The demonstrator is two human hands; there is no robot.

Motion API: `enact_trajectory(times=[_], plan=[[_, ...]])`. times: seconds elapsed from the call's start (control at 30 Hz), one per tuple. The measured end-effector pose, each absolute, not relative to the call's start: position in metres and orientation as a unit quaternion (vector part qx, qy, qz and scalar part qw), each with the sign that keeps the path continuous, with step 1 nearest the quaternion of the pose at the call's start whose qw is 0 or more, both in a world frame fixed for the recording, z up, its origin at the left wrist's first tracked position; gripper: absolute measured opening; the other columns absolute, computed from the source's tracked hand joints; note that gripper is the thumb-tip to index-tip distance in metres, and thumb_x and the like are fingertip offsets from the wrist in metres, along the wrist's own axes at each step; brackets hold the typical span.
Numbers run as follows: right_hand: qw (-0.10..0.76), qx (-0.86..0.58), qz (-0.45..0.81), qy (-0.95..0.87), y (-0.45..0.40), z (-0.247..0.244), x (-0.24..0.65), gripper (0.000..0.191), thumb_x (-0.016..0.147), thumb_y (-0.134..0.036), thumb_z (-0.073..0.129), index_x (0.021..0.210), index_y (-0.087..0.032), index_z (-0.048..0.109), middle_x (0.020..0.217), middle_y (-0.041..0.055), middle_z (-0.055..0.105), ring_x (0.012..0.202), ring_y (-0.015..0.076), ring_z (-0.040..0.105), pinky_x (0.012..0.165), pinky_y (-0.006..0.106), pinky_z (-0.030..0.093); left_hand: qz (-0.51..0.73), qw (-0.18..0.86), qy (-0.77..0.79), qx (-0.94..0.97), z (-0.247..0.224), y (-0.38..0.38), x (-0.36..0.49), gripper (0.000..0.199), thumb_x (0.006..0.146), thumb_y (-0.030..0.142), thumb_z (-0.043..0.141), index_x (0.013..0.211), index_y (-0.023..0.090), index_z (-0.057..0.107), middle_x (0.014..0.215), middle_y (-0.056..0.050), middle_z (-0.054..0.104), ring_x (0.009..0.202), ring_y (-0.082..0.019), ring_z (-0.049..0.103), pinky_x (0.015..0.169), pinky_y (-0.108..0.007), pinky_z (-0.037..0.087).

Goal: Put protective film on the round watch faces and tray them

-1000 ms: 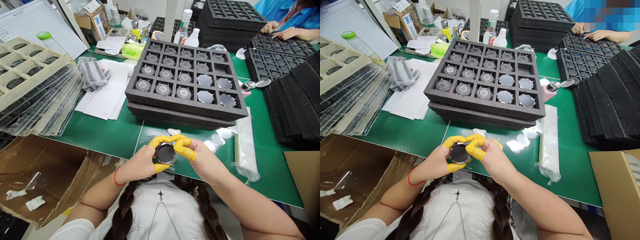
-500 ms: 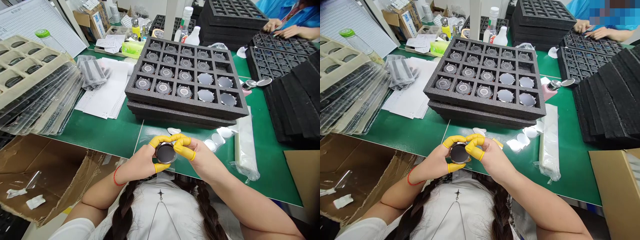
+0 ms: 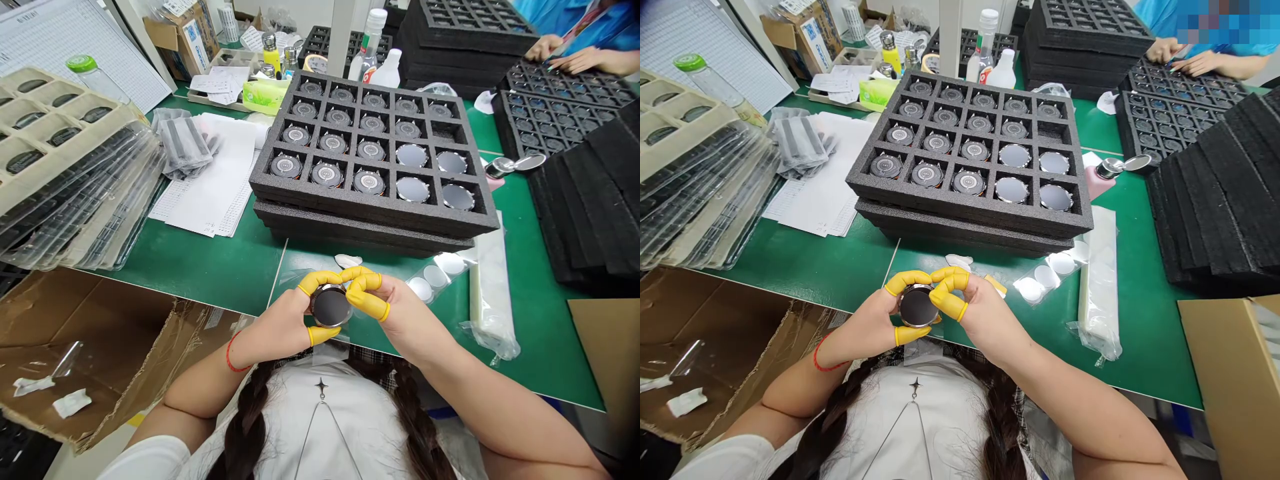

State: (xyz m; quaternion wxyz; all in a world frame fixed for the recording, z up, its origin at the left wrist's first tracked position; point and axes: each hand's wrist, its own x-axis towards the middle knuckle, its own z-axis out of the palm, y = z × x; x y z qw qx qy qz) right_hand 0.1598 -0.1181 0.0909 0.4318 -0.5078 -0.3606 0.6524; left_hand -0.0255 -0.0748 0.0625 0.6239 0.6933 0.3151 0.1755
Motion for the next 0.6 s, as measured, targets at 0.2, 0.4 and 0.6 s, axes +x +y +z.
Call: enact_trajectory(times=[0.2, 0.4, 0.6], plan=[[0.431, -0.503, 0.648, -0.374, -0.1191, 0.0904, 0.1606, 0.021, 0.077, -0.04, 0.073, 0.07, -0.021, 0.065, 0.108, 0.0012, 0.064, 0.08, 0.014, 0.056, 0.076, 0.031, 0.049, 0.185, 0.612, 0.311, 0.703, 0.0627, -0.0744, -0.0253, 0.051, 0.082, 0.024, 0.068, 0.126, 0.032, 0.044, 0.119, -0.002, 0.065, 0.088, -0.019, 0.07, 0.079, -0.032, 0.054], [0.431, -0.506, 0.645, -0.376, -0.1175, 0.0897, 0.1601, 0.023, 0.077, -0.041, 0.073, 0.071, -0.021, 0.065, 0.107, 0.0013, 0.064, 0.078, 0.0137, 0.056, 0.076, 0.032, 0.049, 0.181, 0.614, 0.311, 0.702, 0.063, -0.0746, -0.0263, 0.051, 0.082, 0.024, 0.068, 0.127, 0.03, 0.043, 0.111, -0.002, 0.068, 0.089, -0.019, 0.069, 0.079, -0.031, 0.053], [0.429, -0.509, 0.646, -0.374, -0.1189, 0.0903, 0.1601, 0.023, 0.076, -0.042, 0.074, 0.07, -0.021, 0.065, 0.108, 0.0018, 0.063, 0.083, 0.0155, 0.056, 0.076, 0.032, 0.049, 0.188, 0.603, 0.314, 0.709, 0.0628, -0.0751, -0.0259, 0.05, 0.081, 0.025, 0.068, 0.126, 0.028, 0.045, 0.118, -0.004, 0.064, 0.088, -0.018, 0.069, 0.077, -0.03, 0.053]])
